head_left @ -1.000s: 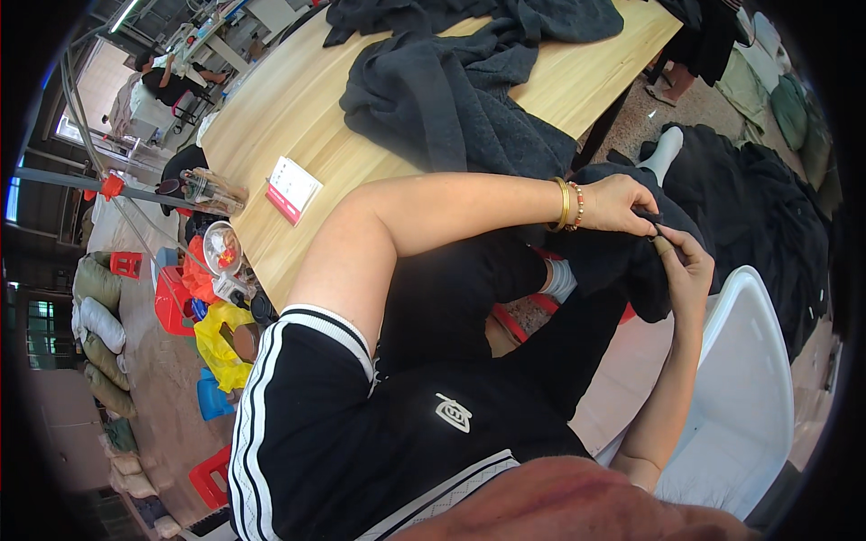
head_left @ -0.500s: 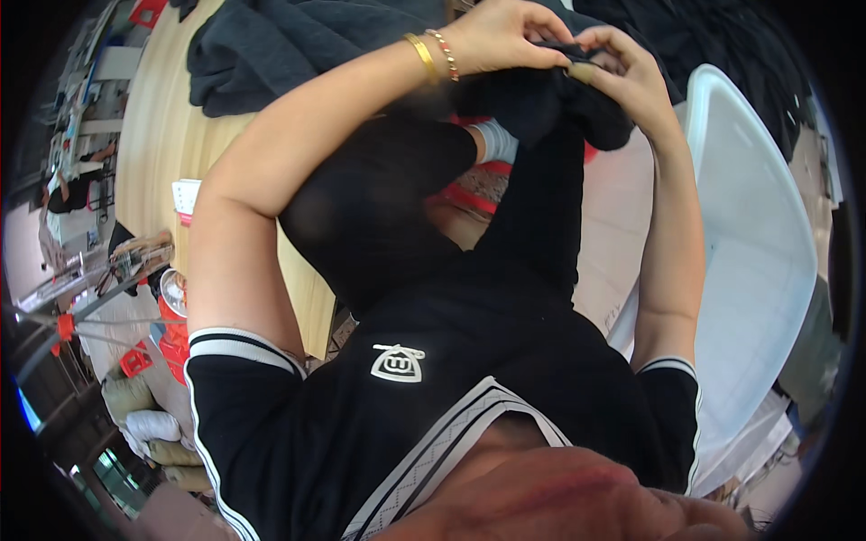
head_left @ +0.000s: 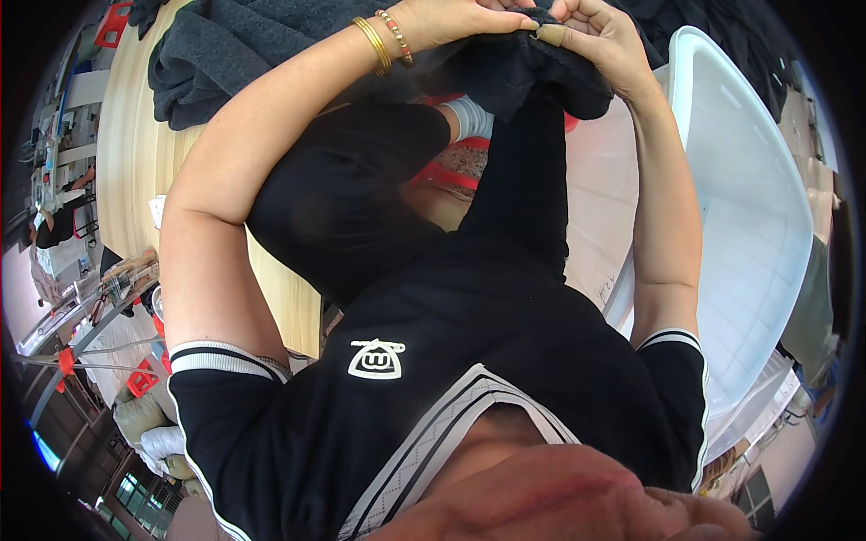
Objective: Inspecting pieces of black fabric or clothing and sorting them into a bin.
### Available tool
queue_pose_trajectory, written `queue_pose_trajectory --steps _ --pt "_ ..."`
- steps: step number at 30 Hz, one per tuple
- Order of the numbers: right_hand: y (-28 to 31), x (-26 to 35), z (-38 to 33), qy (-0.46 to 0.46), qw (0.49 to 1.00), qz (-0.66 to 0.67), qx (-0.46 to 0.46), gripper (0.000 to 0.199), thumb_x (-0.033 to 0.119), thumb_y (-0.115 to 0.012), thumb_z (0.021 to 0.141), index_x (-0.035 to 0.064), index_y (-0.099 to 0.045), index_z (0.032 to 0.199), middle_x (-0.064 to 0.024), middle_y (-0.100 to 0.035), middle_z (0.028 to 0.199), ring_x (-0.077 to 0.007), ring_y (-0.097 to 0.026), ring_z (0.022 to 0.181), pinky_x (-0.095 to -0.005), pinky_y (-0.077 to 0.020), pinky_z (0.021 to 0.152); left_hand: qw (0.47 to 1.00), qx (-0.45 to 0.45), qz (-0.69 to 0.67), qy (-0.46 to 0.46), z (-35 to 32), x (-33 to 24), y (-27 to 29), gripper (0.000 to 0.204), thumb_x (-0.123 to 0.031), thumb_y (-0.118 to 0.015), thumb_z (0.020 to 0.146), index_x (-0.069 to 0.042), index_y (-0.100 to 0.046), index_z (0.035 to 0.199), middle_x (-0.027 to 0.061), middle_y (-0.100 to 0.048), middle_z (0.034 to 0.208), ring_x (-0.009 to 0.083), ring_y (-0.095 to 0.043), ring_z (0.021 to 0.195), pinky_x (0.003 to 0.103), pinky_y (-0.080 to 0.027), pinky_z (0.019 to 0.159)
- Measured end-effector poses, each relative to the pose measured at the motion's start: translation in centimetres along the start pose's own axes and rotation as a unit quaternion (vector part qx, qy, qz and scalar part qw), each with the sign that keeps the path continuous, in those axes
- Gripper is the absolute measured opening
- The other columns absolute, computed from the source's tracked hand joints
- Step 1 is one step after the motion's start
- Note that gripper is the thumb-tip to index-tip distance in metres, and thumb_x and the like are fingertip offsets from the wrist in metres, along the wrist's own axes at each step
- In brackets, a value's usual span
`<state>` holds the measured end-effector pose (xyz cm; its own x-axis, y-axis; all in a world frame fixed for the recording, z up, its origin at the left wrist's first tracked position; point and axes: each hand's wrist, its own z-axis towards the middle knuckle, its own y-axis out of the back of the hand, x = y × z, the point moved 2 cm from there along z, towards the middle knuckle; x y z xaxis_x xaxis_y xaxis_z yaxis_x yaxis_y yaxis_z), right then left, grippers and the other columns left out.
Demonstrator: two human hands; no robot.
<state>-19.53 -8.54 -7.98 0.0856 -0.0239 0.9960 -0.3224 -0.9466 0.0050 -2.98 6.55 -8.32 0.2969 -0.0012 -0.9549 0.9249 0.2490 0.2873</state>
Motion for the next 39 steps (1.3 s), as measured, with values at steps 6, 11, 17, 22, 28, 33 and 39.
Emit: queue_pose_trajectory --steps 6,11,17,22,28,33,39 --pt "0.4 -0.3 0.3 0.003 1.0 0.018 -0.01 0.02 -0.006 -0.076 0.084 0.0026 -0.064 0.097 -0.0049 -0.072 0.089 -0.0112 -0.07 0.076 -0.0239 -0.0574 0.072 0.984 0.02 -0.178 0.008 0.4 0.7 -0.4 0.02 -0.002 -0.076 0.091 0.001 -0.068 0.109 0.0038 -0.072 0.096 0.0088 -0.068 0.083 0.023 -0.057 0.076" --pt "0.3 -0.4 0.2 0.009 0.999 0.05 -0.013 0.021 -0.007 -0.076 0.083 0.0024 -0.063 0.097 -0.0061 -0.072 0.09 -0.0127 -0.071 0.077 -0.0253 -0.0585 0.074 0.983 0.008 -0.185 0.012 0.4 0.8 -0.6 0.019 -0.002 -0.076 0.09 0.001 -0.067 0.106 0.0051 -0.072 0.097 0.0094 -0.069 0.083 0.023 -0.057 0.077" --pt "0.6 -0.8 0.3 -0.002 0.998 0.056 0.0 0.021 -0.006 -0.077 0.083 0.0021 -0.064 0.098 -0.0061 -0.072 0.091 -0.0125 -0.071 0.078 -0.0251 -0.0585 0.074 0.99 0.009 -0.143 -0.005 0.2 0.6 -0.5 0.016 -0.001 -0.078 0.088 0.0 -0.066 0.1 0.0026 -0.072 0.089 0.0071 -0.068 0.079 0.021 -0.056 0.072" --pt "1.0 -0.5 0.0 -0.014 0.999 0.049 0.012 0.021 -0.005 -0.078 0.083 0.0027 -0.064 0.098 -0.0057 -0.073 0.091 -0.0122 -0.071 0.078 -0.0245 -0.0582 0.074 0.984 0.016 -0.177 0.02 0.0 -0.3 -0.8 0.017 0.0 -0.079 0.087 0.0 -0.066 0.098 0.004 -0.073 0.089 0.0079 -0.069 0.078 0.021 -0.056 0.07" --pt "0.6 -0.5 -0.1 -0.037 0.998 0.057 0.012 0.022 -0.005 -0.078 0.082 0.003 -0.065 0.098 -0.006 -0.073 0.09 -0.0127 -0.071 0.077 -0.0248 -0.0582 0.072 0.986 0.006 -0.164 0.035 -0.2 -0.6 -0.8 0.016 -0.001 -0.081 0.085 0.0 -0.067 0.091 0.0069 -0.075 0.086 0.0096 -0.07 0.075 0.023 -0.056 0.068" --pt "1.1 -1.1 0.0 -0.039 0.998 0.05 0.021 0.022 -0.005 -0.078 0.082 0.0032 -0.064 0.098 -0.0053 -0.073 0.09 -0.0121 -0.071 0.076 -0.0244 -0.0579 0.072 0.988 0.013 -0.152 0.03 -0.4 -0.9 -0.8 0.015 -0.002 -0.082 0.084 0.0 -0.068 0.086 0.0058 -0.074 0.08 0.0087 -0.069 0.071 0.023 -0.055 0.066" --pt "0.6 -1.1 0.2 -0.037 0.998 0.053 0.016 0.022 -0.005 -0.078 0.083 0.0034 -0.064 0.098 -0.0048 -0.073 0.089 -0.0112 -0.07 0.076 -0.0239 -0.0574 0.072 0.995 -0.011 -0.095 0.016 -0.4 -0.6 -0.6 0.015 -0.004 -0.084 0.083 0.0 -0.069 0.083 0.0042 -0.073 0.078 0.0065 -0.066 0.068 0.022 -0.054 0.063"
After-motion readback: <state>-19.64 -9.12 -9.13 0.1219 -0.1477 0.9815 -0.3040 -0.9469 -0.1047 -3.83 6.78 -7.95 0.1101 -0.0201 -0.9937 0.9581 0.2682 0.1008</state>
